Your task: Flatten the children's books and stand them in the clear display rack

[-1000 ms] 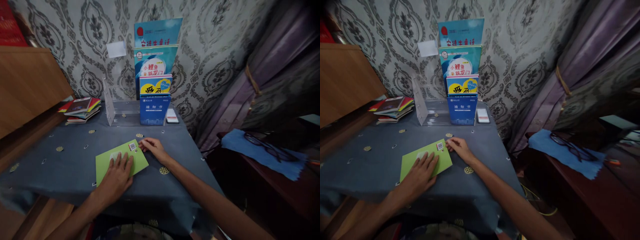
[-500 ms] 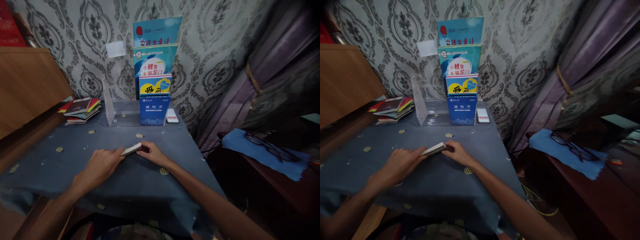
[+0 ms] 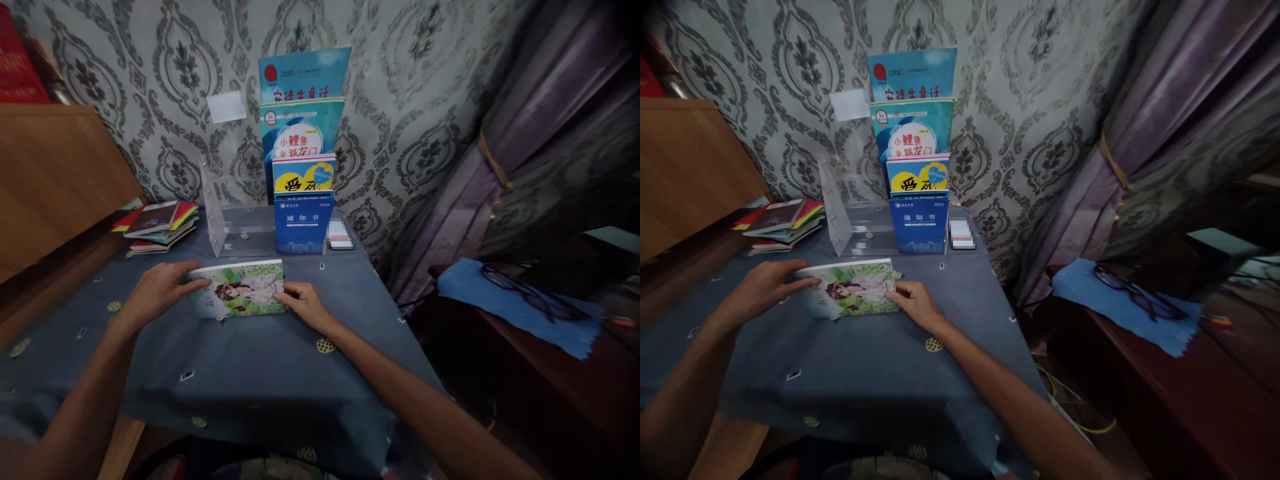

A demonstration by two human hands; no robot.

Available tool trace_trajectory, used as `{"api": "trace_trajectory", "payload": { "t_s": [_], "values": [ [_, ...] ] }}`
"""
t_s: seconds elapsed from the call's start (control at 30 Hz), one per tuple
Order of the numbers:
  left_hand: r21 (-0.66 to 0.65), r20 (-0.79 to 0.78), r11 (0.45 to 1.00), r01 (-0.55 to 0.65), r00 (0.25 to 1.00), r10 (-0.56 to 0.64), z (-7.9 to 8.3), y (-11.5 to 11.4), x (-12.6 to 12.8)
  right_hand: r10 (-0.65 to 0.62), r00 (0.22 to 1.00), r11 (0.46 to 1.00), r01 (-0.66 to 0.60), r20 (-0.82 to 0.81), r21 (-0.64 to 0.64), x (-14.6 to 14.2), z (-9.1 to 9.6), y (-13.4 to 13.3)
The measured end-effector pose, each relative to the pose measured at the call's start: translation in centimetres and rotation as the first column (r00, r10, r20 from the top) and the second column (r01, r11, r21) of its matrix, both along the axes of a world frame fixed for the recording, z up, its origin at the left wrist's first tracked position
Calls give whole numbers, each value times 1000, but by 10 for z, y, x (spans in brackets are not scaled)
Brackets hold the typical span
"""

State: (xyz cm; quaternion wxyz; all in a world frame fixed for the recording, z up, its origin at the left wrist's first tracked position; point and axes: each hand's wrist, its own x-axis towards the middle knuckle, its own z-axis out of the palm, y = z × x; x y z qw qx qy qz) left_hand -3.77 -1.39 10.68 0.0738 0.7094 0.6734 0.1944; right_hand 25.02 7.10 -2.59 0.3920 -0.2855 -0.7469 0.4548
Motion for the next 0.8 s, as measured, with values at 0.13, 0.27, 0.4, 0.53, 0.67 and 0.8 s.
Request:
{"api": "trace_trajectory", "payload": {
  "t_s": [0.13, 0.27, 0.4, 0.53, 0.67, 0.8],
  "values": [
    [-31, 495, 1000, 2, 869, 14, -22, 9, -15, 14, 1000, 997, -15, -24, -74, 1, -2, 3],
    [-92, 877, 989, -114, 461, 135, -69, 14, -1, -6, 999, 994, 1, -46, -111, 1, -2, 3],
    [-132, 957, 969, -207, 228, 179, -104, 18, 19, 35, 997, 975, -49, -68, -215, 1, -2, 1],
    [-51, 934, 967, -251, 331, 135, -102, 32, 21, 45, 982, 914, -115, -184, -389, 1, 3, -1],
    [-52, 819, 989, -136, 562, 120, -90, 57, 17, -47, 951, 858, -119, -307, -499, 5, 12, 1],
    [-114, 658, 987, 113, 753, -10, -90, 88, 25, 19, 968, 832, -154, -251, -533, 11, 16, 3]
  ]
}}
